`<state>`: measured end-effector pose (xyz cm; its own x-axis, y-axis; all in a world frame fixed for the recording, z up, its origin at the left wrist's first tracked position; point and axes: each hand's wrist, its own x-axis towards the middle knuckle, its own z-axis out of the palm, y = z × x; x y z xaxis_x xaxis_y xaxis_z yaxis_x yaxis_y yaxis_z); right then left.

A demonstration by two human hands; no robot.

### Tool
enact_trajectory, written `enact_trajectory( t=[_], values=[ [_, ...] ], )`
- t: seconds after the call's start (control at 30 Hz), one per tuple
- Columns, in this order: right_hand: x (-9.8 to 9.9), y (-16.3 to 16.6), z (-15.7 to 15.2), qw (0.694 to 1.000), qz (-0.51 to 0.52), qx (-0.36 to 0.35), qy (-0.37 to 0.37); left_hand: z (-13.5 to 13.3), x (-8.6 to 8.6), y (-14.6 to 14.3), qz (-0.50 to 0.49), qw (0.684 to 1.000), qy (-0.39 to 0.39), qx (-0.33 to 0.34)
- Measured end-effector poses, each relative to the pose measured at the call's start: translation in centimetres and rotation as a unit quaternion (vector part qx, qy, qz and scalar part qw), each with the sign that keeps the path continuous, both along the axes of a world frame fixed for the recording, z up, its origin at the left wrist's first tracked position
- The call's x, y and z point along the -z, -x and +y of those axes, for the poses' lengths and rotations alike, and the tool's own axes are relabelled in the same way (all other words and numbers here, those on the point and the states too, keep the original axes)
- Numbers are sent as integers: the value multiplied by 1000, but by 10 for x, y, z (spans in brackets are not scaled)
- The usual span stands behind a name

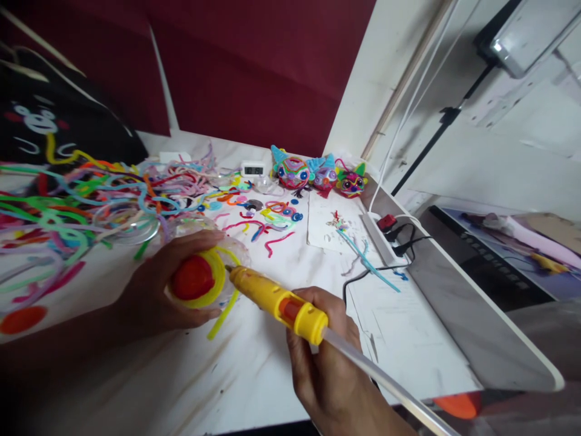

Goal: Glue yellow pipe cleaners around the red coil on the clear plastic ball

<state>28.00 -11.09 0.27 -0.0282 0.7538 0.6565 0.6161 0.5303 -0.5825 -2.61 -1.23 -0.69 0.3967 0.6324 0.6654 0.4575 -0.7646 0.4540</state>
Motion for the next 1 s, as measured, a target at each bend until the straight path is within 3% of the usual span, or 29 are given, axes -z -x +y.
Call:
enact_trajectory(
  t=[0.2,0.37,0.43,0.53,0.63,0.7,0.8,0.9,1.0],
  values=[
    [0,3,9,1000,14,-1,2,1,2,-1,-2,1000,-10,22],
    [-13,6,7,994,110,-6,20,4,10,-4,-27,999,-36,15],
    [-23,0,6,985,167,-1,53,5,11,-4,-31,999,-30,17],
    [-34,-19,6,959,229,34,163,6,9,-2,-20,1000,6,23],
    [-36,-37,10,934,238,66,256,5,5,-1,-18,1000,15,14],
    [-30,-45,15,929,208,79,297,4,4,-2,-19,1000,13,6],
    [-17,-53,26,933,123,35,337,2,4,-4,-18,1000,7,1],
    [-7,-64,37,936,23,0,350,1,6,-4,-10,1000,12,-8],
    [-2,-71,42,935,-98,20,339,0,7,-3,-1,1000,17,-7]
  ],
)
